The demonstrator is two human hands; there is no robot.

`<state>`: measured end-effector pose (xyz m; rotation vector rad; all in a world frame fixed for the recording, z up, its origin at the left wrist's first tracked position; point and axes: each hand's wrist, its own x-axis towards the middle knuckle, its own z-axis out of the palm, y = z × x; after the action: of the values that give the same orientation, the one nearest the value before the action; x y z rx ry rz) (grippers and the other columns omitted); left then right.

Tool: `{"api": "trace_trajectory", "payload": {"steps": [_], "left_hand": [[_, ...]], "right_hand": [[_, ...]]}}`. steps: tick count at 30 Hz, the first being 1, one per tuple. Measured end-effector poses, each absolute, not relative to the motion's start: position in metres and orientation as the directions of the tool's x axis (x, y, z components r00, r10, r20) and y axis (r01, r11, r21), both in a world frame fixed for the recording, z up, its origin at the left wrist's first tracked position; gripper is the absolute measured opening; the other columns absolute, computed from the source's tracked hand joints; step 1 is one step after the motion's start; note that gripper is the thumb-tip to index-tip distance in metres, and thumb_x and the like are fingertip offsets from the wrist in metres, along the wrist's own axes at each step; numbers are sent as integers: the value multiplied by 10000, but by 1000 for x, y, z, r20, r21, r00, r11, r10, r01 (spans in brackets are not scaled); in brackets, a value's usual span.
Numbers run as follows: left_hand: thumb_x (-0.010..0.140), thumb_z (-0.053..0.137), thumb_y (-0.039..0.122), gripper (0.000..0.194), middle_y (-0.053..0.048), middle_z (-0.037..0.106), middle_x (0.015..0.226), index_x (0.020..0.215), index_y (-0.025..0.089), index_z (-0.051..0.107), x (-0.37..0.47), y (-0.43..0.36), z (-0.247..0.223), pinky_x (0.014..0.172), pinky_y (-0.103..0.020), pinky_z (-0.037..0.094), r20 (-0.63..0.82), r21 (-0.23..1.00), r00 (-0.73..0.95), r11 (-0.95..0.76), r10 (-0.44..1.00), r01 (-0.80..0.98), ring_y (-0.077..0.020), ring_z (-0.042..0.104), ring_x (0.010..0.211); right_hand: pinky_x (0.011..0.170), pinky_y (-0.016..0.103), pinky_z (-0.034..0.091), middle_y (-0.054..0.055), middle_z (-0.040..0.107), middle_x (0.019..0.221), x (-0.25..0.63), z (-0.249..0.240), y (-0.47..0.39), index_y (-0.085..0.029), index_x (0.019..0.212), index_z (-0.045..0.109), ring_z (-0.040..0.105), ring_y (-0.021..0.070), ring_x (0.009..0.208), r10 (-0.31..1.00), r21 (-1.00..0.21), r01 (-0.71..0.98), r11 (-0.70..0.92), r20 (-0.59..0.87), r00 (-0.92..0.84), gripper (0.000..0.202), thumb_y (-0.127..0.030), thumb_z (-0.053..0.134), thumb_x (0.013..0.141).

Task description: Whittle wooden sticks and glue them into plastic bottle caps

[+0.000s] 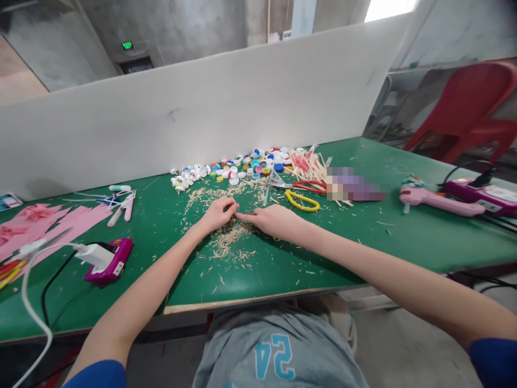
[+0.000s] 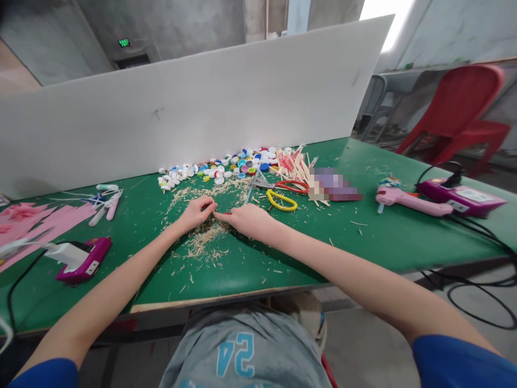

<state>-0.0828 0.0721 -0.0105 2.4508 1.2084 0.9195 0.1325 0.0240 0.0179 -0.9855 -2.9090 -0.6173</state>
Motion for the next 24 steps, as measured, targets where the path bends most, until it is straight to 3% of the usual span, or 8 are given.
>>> {"api": "trace_trajectory", "payload": {"steps": [14, 24], "left_hand": [[905, 444, 317, 255, 4, 501, 687, 695, 186, 506, -83, 71, -11, 674, -276, 393, 424, 473, 449, -615, 786, 630, -138, 485, 682], [921, 412, 314, 272, -6, 555, 714, 705, 188, 519, -82, 71, -8, 687, -276, 414, 417, 495, 464, -623, 782, 606, -142, 527, 705]], "right_hand": [[493, 279, 137, 13, 618, 731, 133, 10, 26, -234, 1422, 361, 393, 77, 473, 529, 367, 541, 757, 143, -836, 557, -97, 427, 886], [480, 296, 130, 21, 596, 856, 136, 10, 18, -288, 1466, 298, 480, 99, 540, 616, 421, 611, 670, 144, -774, 615, -83, 380, 892]]}}
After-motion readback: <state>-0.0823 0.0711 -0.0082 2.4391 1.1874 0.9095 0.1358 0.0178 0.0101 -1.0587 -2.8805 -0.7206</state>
